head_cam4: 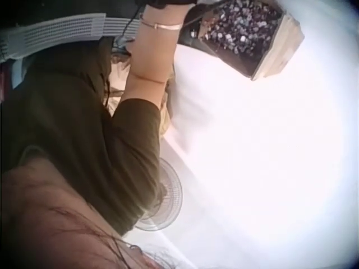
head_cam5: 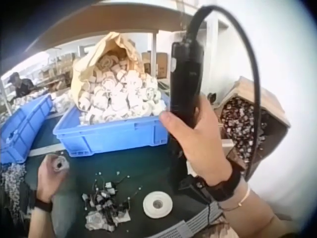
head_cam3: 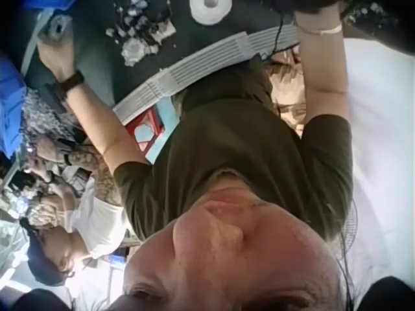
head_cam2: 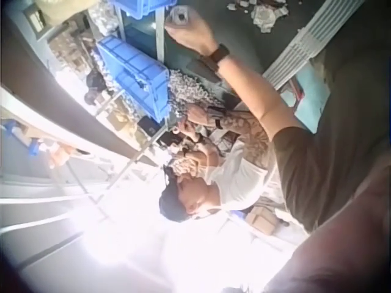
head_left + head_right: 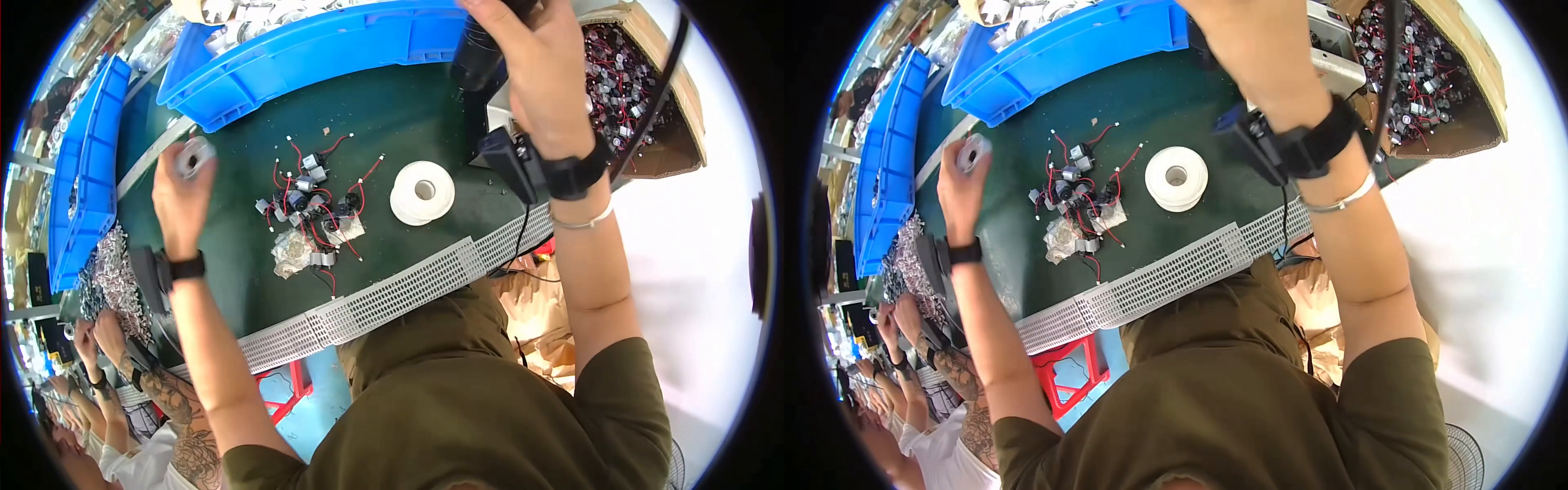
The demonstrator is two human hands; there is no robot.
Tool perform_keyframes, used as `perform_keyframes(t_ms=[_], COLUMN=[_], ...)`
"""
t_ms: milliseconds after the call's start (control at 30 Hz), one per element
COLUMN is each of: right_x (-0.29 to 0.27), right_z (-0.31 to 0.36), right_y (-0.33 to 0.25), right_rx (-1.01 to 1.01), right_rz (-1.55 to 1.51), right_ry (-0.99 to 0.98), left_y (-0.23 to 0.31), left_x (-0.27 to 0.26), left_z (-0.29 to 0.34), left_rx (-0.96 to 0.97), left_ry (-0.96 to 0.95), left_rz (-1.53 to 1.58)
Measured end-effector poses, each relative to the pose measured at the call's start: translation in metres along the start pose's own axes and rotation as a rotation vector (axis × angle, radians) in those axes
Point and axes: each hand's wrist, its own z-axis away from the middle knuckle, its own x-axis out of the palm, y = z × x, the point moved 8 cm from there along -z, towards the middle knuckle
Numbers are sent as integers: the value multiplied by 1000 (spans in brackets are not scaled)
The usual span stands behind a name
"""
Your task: The person assembles a smoke detector by placing a motor into a plastic housing, threading wires through the base, and securing it with a power screwdriver. They repeat this process for several units, handling the components one at a time before setting the assemblies aside.
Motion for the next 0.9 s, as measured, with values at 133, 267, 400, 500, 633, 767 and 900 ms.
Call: perform_keyframes(t_ms=[133, 267, 400, 500, 633, 767, 900], right_x=[16, 134, 180, 203, 210, 197, 182], right_z=[37, 83, 85, 92, 96, 85, 55], right_y=[-13, 51, 98, 103, 109, 114, 100], right_rx=[-500, -302, -251, -322, -297, -265, -45], right_rz=[-5, 584, 623, 453, 599, 662, 216], right_ry=[160, -963, -1223, -1388, -1345, -1289, -1051], left_y=[-115, -28, 91, 107, 85, 106, 108], left_x=[-3, -42, -15, 40, 124, 116, 73], left_z=[-20, -59, -115, -165, -203, -201, -190], left_rx=[-92, 160, 407, 565, 594, 622, 695], left_ry=[-184, 225, 54, -196, -503, -402, -170], left_rz=[-240, -174, 125, -48, -645, -603, -348])
